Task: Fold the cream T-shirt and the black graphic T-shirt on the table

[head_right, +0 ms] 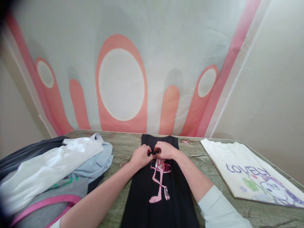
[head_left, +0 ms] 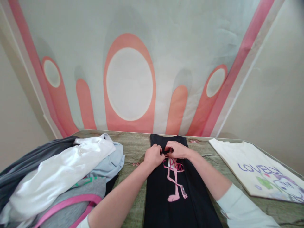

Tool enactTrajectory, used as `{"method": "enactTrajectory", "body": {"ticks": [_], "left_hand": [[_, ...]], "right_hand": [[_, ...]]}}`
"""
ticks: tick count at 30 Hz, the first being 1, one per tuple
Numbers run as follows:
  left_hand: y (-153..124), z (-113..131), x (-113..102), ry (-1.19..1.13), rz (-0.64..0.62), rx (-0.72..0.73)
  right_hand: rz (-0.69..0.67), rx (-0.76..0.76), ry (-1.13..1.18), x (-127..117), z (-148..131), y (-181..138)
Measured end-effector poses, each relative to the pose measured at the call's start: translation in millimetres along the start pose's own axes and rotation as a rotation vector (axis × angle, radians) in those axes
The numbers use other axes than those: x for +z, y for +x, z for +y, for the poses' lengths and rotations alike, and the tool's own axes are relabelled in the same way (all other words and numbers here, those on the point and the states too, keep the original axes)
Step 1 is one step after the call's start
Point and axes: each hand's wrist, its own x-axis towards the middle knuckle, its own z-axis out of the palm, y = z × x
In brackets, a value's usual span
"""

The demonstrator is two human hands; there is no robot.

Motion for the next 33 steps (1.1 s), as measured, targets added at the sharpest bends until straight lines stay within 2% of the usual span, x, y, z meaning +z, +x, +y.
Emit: {"method": "enactTrajectory", "body": {"ticks": [8, 10, 14, 16, 19, 21, 25, 33], "left_hand": [[-4, 9, -10, 0.168, -0.013, 0.077], [-5, 9, -11, 0.178, -0.009, 0.097], [-6, 10, -13, 0.158, -0.012, 0.154], [-6, 10, -14, 0.15, -0.024, 0.179], [-5, 9, -13, 0.149, -0.016, 0.203], [-5, 8, -12, 0.146, 0.004, 0.211], [-5, 6, -9, 0.119, 0.016, 0.195], [-6, 6, -8, 0.087, 0.016, 0.175]], "right_hand": [[0.013, -0.025, -0.18, -11, -5, 1], [-0.038, -0.023, -0.11, -12, -4, 1], [-0.18, 0.022, 0.179, -12, 7, 0], [-0.091, 0.115, 0.229, -12, 19, -1], [0.146, 0.294, 0.156, -10, 40, -2], [0.233, 0.371, 0.112, -7, 53, -2], [0.296, 0.458, 0.081, 2, 67, 0], [0.336, 0.577, -0.022, 16, 63, 23]]}}
